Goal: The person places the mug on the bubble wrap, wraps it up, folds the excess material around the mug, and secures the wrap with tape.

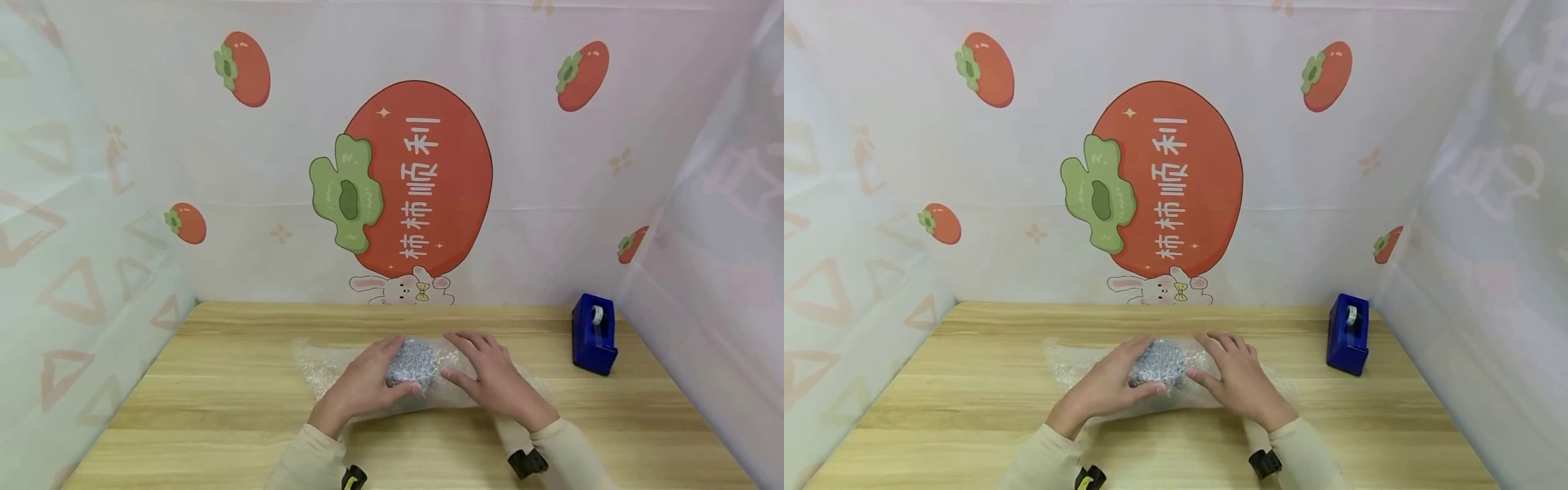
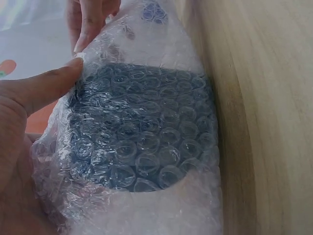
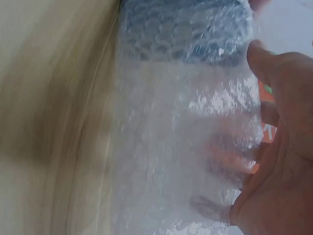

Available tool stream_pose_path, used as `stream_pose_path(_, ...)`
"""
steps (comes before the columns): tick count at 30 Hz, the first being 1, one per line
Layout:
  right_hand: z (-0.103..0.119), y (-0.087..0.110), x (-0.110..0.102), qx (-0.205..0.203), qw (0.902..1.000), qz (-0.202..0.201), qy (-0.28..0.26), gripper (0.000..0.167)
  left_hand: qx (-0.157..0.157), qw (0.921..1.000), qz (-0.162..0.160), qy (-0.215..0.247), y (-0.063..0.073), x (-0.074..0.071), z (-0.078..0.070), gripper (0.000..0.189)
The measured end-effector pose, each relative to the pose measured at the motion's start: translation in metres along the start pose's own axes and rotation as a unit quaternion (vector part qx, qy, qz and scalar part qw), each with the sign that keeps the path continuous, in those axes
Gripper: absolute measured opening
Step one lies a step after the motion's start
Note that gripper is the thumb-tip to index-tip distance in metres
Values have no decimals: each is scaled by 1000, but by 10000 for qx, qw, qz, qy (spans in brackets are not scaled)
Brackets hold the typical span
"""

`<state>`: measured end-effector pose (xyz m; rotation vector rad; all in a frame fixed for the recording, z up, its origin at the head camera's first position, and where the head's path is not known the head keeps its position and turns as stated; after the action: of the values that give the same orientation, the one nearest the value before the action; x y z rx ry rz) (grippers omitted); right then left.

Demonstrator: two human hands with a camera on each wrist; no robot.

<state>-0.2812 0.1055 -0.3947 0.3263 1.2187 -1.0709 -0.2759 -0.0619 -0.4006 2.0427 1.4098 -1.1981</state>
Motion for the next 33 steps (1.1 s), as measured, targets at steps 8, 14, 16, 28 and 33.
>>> stream_pose_path(8,-24,-16,13,152,9954,836,-445,77,-48,9999,11,-126,2,2,1,87)
stream_pose_path(14,-32,-23,16,264,9870,1092,-1147,69,-46,10000,-8,-81,3,4,2,88)
stream_pose_path(16,-35,-22,18,397,9834,1142,-1350,68,-23,10000,-19,-78,4,4,2,88)
stream_pose_path(28,-36,-17,22,296,9691,1322,-2059,29,68,9999,-75,-96,5,2,1,88)
stream_pose_path(33,-38,-20,22,481,9711,1154,-2032,24,73,9999,-68,-42,6,2,1,88)
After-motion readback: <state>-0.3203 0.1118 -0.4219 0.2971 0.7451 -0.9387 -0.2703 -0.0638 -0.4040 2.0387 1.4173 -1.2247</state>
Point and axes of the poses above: each hand's wrist, its own y-axis away from the middle knuckle, its own x-axis out of the palm, z = x × y, the point moved 10 cm from there along -y, towards the middle knuckle, and after that the axes turned 3 degrees about -x, right-handed, at the moved point
